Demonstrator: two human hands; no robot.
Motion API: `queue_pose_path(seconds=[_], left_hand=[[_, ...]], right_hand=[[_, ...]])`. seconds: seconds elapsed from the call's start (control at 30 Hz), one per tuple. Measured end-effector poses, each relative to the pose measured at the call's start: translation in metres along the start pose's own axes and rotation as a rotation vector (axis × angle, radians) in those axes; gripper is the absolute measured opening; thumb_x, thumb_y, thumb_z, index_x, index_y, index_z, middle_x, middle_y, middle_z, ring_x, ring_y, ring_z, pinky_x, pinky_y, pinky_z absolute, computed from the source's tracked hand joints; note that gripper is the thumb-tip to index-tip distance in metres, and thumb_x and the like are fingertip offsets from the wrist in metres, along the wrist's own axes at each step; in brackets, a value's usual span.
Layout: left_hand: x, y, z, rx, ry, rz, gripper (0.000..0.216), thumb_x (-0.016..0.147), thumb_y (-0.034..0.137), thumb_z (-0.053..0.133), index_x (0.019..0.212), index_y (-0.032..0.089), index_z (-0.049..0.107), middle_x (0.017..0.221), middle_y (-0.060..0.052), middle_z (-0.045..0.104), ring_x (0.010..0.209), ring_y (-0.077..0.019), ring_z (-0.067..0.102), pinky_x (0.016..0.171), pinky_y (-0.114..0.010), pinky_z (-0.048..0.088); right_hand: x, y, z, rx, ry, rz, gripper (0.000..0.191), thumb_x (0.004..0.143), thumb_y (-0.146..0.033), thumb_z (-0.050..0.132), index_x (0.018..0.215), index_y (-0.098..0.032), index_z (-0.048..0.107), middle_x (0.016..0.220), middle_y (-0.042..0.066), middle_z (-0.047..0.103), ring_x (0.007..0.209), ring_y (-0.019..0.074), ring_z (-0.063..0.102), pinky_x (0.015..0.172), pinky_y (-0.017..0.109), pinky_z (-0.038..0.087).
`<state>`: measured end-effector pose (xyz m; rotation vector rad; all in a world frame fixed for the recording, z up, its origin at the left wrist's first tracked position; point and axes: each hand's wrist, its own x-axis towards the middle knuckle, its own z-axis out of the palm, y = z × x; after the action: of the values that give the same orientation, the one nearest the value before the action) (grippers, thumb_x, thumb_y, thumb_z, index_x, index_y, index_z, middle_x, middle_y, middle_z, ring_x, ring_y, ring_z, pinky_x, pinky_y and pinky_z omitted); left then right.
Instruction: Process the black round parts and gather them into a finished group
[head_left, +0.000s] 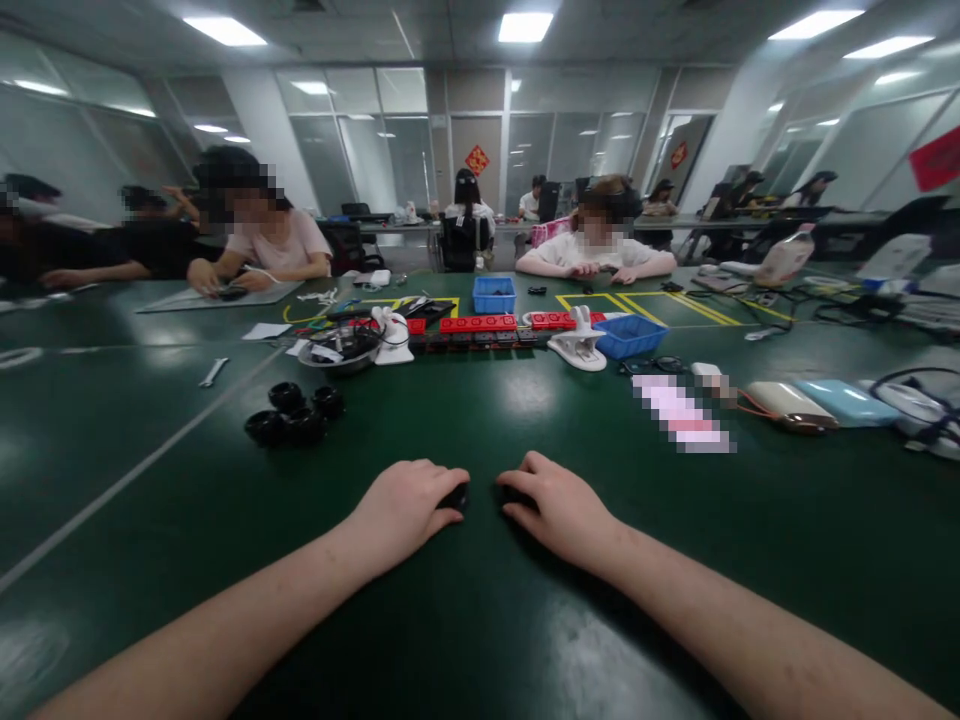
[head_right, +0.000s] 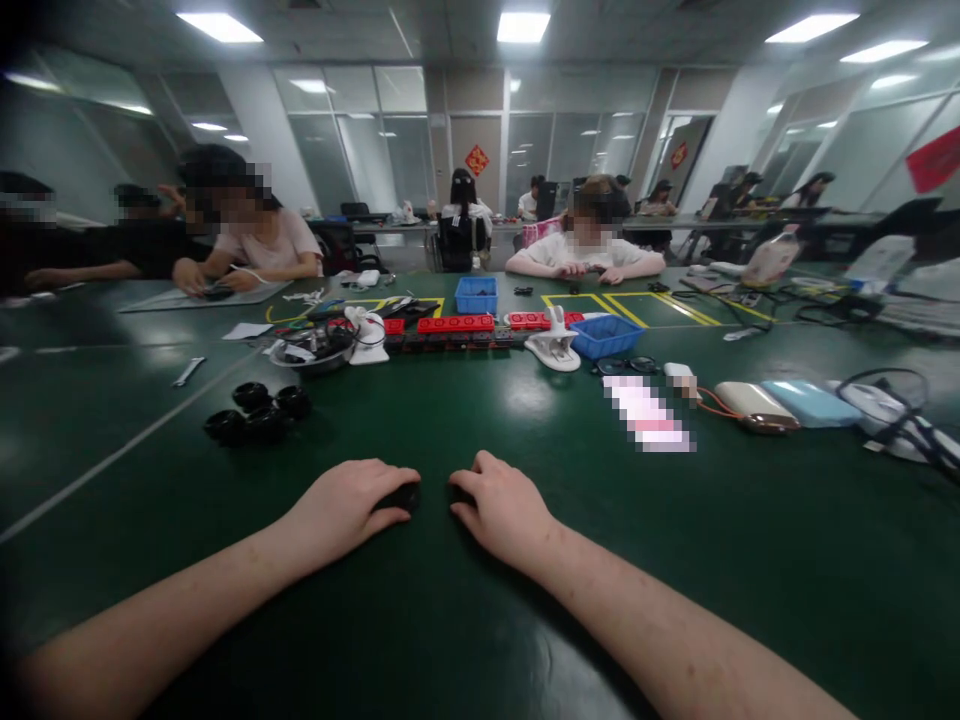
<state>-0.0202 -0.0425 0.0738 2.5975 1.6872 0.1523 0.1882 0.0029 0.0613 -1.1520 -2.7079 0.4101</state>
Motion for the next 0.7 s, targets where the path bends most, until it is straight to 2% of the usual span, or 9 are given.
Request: queue_pose_path(seconds=[0.13,0.23,0.33,0.43,0.57,0.7], left_hand=[[-0.003,-0.002,-0.003,0.199,0.058,-0.134,0.032,0.082,0.033,0.062,0.109,0.016,0.058,0.104,-0.011,0.060,0.098,-0.0280,0.052,0.078,-0.038,0.044],[-0.010,-0.010,-0.005,0.313,0.060,-0.226,0.034,0.083,0.036,0.059,0.108,0.013,0.059,0.099,-0.014,0.060,0.094,-0.0302,0.053,0.076,-0.040,0.043],[-0.028,-0.023,-0.009,0.374,0.043,-0.297,0.035,0.084,0.036,0.058,0.108,0.011,0.060,0.094,-0.014,0.062,0.089,-0.0298,0.055,0.074,-0.039,0.044],[-0.056,-0.046,-0.013,0.413,0.037,-0.371,0.035,0.083,0.038,0.058,0.106,0.012,0.062,0.094,-0.014,0.063,0.088,-0.0300,0.056,0.071,-0.038,0.045],[-0.095,-0.089,-0.015,0.456,0.070,-0.510,0.037,0.084,0.041,0.053,0.105,0.012,0.062,0.101,-0.016,0.062,0.092,-0.0319,0.057,0.071,-0.038,0.046],[-0.117,-0.116,-0.012,0.474,0.105,-0.597,0.043,0.087,0.042,0.043,0.111,0.009,0.058,0.098,-0.017,0.063,0.091,-0.0324,0.058,0.068,-0.037,0.046]], right_hand=[[0.000,0.000,0.002,-0.001,0.005,-0.001,0.028,0.082,-0.024,0.056,0.109,-0.021,0.060,0.095,0.007,0.053,0.083,0.0185,0.057,0.075,0.030,0.046],[0.000,-0.001,0.003,-0.002,0.008,-0.001,0.028,0.082,-0.025,0.055,0.110,-0.022,0.060,0.096,0.008,0.053,0.084,0.0191,0.058,0.076,0.031,0.047],[-0.002,-0.001,0.002,-0.007,0.010,0.004,0.028,0.082,-0.026,0.055,0.110,-0.022,0.060,0.097,0.008,0.053,0.085,0.0197,0.058,0.076,0.032,0.047],[-0.003,-0.001,0.001,-0.008,0.010,0.010,0.028,0.082,-0.026,0.056,0.109,-0.022,0.060,0.097,0.007,0.053,0.085,0.0199,0.058,0.075,0.031,0.047],[-0.004,-0.002,0.001,0.003,0.018,0.008,0.028,0.081,-0.027,0.056,0.108,-0.022,0.060,0.097,0.007,0.054,0.085,0.0199,0.058,0.076,0.032,0.047],[-0.003,-0.002,0.002,0.022,0.033,0.005,0.030,0.082,-0.026,0.056,0.112,-0.020,0.058,0.098,0.008,0.053,0.087,0.0198,0.057,0.078,0.032,0.046]])
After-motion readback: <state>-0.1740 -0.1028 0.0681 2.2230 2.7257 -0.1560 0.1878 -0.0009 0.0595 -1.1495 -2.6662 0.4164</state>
